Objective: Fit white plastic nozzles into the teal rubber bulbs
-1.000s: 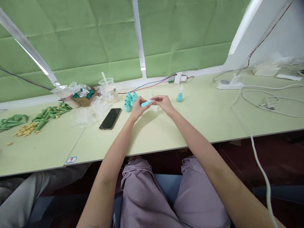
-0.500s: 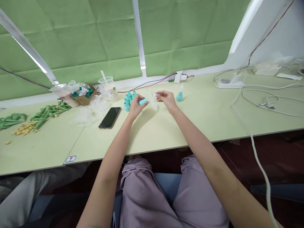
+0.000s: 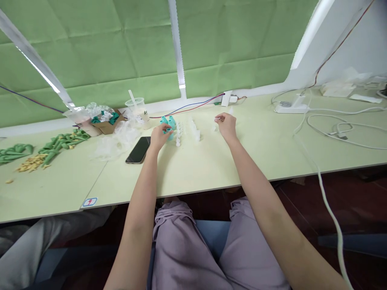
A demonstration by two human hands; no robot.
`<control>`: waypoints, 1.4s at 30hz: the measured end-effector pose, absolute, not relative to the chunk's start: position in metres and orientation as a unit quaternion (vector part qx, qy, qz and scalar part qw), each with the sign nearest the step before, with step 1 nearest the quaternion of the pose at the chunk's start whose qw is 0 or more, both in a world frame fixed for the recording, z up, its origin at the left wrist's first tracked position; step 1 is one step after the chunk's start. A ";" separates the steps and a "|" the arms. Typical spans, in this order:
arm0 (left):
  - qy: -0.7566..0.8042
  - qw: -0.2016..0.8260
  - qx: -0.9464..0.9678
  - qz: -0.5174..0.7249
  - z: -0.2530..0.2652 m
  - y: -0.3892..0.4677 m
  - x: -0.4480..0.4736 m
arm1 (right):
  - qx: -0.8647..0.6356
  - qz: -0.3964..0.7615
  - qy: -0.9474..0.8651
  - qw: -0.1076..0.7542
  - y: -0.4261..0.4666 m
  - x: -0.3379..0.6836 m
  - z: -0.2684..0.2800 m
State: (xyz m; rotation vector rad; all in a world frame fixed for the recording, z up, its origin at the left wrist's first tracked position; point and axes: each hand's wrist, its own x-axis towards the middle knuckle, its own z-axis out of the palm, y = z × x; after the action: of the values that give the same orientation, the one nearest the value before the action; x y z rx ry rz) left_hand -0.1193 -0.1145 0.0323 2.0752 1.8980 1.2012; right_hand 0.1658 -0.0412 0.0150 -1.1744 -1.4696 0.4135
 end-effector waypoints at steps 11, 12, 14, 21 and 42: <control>0.634 -0.028 0.708 0.311 0.028 -0.119 -0.116 | -0.506 0.104 -0.676 0.525 -0.030 0.167 -0.001; 0.629 -0.035 0.715 0.304 0.029 -0.119 -0.116 | -0.506 0.100 -0.683 0.517 -0.029 0.167 -0.003; 0.625 -0.041 0.724 0.288 0.030 -0.120 -0.115 | -0.505 0.096 -0.696 0.501 -0.028 0.167 -0.005; 0.639 -0.047 0.724 0.255 0.031 -0.123 -0.112 | -0.508 0.078 -0.724 0.459 -0.031 0.166 -0.004; 0.628 -0.082 0.722 0.278 0.032 -0.124 -0.109 | -0.482 0.198 -0.708 0.477 -0.026 0.160 -0.010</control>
State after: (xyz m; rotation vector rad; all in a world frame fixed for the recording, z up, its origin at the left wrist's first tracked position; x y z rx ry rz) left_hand -0.1093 -0.1242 0.0318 2.3941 2.0832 0.9226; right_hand 0.1605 -0.0260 -0.0099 -1.1766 -1.7290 0.4844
